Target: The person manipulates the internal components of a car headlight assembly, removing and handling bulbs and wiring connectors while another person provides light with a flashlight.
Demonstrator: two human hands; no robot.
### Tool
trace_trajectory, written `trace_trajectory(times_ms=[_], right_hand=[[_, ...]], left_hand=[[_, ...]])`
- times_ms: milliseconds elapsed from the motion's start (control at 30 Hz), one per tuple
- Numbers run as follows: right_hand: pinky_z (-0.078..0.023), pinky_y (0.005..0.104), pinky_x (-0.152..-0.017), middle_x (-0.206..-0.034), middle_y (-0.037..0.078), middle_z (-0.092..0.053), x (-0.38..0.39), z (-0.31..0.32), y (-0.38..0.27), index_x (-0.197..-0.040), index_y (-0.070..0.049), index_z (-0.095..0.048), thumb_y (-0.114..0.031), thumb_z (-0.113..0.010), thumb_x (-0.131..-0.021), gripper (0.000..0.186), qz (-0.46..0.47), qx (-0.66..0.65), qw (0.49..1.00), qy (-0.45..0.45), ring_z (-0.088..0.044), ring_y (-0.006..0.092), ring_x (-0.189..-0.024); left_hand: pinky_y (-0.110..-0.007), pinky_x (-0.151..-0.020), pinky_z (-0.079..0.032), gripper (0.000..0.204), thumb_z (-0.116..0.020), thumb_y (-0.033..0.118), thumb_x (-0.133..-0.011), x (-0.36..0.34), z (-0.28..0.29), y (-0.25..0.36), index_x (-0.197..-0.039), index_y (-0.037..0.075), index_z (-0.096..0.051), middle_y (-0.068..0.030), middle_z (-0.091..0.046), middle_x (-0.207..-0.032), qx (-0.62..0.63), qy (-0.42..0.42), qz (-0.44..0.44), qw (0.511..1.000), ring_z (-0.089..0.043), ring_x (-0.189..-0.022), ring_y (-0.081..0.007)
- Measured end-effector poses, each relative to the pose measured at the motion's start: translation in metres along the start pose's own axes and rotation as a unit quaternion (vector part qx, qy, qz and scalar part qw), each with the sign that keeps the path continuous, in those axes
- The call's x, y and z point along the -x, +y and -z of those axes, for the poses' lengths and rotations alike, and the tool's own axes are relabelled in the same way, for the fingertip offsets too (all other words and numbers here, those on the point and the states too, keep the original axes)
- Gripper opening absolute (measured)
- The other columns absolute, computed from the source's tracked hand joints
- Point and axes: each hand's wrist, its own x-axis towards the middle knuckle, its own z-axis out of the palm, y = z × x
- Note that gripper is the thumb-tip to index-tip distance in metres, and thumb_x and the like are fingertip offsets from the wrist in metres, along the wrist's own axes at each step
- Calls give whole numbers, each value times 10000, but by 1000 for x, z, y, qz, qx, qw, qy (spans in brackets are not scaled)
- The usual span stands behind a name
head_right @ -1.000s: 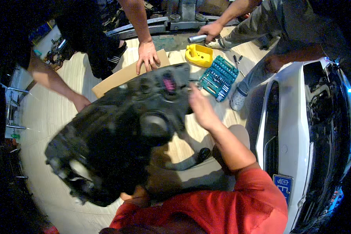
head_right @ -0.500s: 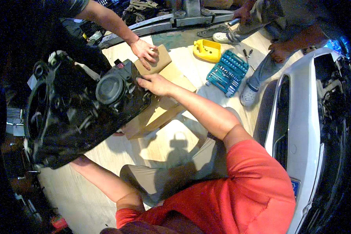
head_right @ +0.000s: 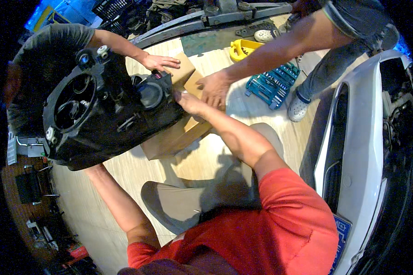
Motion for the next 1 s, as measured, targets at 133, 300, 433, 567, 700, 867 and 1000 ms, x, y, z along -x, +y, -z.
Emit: trace_trajectory(times_ms=[133, 300, 433, 567, 700, 867, 1000], right_hand=[[-444, 392, -924, -1176, 203, -633, 12, 4, -24, -1313, -14, -509, -638, -276, -973, 748, -82, 48, 994, -46, -593, 277, -1036], [-478, 400, -821, -936, 201, -668, 2, 8, 9, -1111, -1, -623, -565, -378, -966, 632, -147, -81, 984, 62, -630, 278, -857], [-479, 440, -773, -869, 261, -647, 2, -16, -16, -921, 28, -648, -485, -502, -928, 534, -37, 30, 995, 93, -636, 393, -857], [-473, 457, -716, -817, 270, -624, 3, -13, -77, -855, 32, -630, -434, -566, -905, 473, 61, 79, 988, 118, -626, 407, -802], [-462, 446, -643, -732, 257, -611, 8, 2, -102, -802, 42, -619, -417, -588, -902, 470, 96, 33, 987, 121, -625, 396, -715], [-453, 455, -611, -649, 253, -579, 17, 13, -123, -726, 52, -611, -453, -575, -909, 538, 76, 50, 987, 129, -604, 388, -632], [-452, 455, -611, -635, 254, -568, 12, 6, -122, -710, 51, -611, -503, -532, -927, 601, 90, 79, 980, 160, -595, 388, -616]], left_hand=[[-297, -788, -521, 261, -502, 166, -963, 4, 2, 0, -1120, 1, -628, -72, -667, -996, -9, 15, 10, 1000, -642, -864, -170], [-296, -782, -523, 260, -501, 165, -963, 15, -15, -5, -1118, 0, -629, -72, -668, -991, 0, 14, 20, 1000, -643, -859, -170], [-296, -778, -524, 259, -501, 164, -963, 49, 18, -1, -1116, 0, -630, -73, -669, -986, -13, 54, 14, 998, -644, -854, -170], [-295, -774, -525, 258, -500, 163, -963, 83, 53, 23, -1114, -1, -630, -73, -670, -982, -35, 89, -8, 995, -645, -849, -170], [-294, -770, -526, 258, -499, 162, -963, 96, 61, 40, -1112, -2, -631, -74, -671, -978, -43, 88, -34, 995, -647, -844, -170], [-293, -765, -528, 257, -499, 160, -962, 66, 60, 73, -1110, -3, -632, -74, -672, -972, -44, 68, -72, 994, -648, -839, -170], [-293, -761, -529, 256, -498, 159, -962, 52, 56, 100, -1108, -3, -633, -75, -673, -968, -41, 47, -84, 994, -649, -834, -170]])
